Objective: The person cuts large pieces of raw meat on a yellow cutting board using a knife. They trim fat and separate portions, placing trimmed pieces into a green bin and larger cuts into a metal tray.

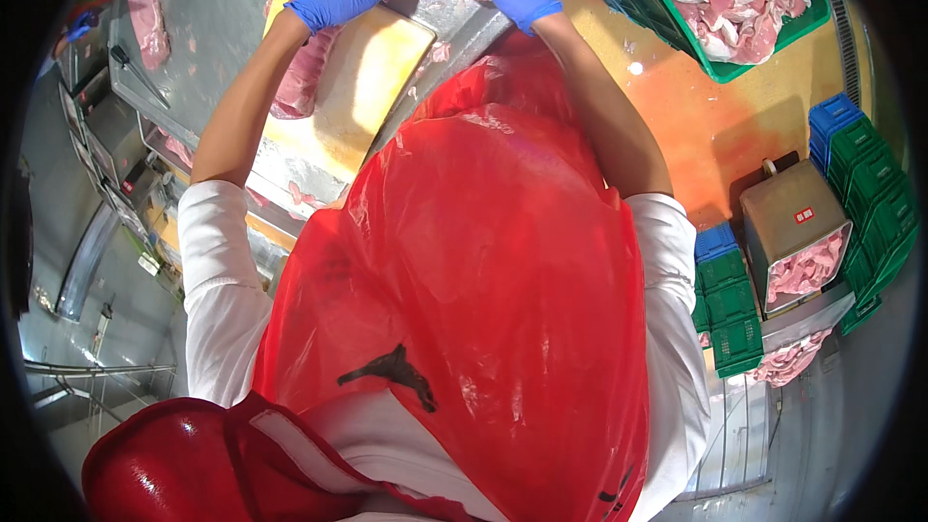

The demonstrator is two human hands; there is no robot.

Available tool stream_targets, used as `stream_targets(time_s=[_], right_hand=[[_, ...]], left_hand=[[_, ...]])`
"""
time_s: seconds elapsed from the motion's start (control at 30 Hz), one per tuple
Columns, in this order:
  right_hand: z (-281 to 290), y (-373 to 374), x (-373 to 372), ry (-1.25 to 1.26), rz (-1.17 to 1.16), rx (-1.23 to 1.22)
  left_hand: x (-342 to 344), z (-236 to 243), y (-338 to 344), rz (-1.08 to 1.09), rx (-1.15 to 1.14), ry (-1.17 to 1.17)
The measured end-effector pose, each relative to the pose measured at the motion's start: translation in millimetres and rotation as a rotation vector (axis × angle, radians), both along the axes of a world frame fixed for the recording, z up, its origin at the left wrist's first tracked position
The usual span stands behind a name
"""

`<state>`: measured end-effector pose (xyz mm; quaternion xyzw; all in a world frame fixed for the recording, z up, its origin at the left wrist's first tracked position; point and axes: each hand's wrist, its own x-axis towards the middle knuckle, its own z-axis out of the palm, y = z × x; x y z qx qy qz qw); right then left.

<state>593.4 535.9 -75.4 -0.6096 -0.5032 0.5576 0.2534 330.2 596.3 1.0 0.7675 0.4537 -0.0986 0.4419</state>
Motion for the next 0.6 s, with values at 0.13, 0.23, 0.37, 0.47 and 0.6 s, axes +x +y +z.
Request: stream_targets(time_s=[0.13,0.23,0.37,0.47,0.6], right_hand=[[-21.0,0.6,9.0,0.094,0.038,-0.057],[-16.3,4.3,5.8,0.075,0.044,-0.052],[-10.4,21.4,19.0,-0.102,0.134,0.037],[2.7,32.9,25.0,0.019,0.080,0.104],[30.2,67.8,42.2,0.120,-0.075,0.017]], left_hand=[[-31.5,-4.2,-6.7,-0.163,0.106,0.024],[-25.9,-0.4,-10.3,-0.129,0.055,0.029],[-4.9,0.5,-11.0,-0.060,0.024,-0.008],[-19.3,-8.7,-31.1,-0.048,0.044,-0.054],[16.8,-21.8,-40.1,-0.014,0.012,-0.007]])
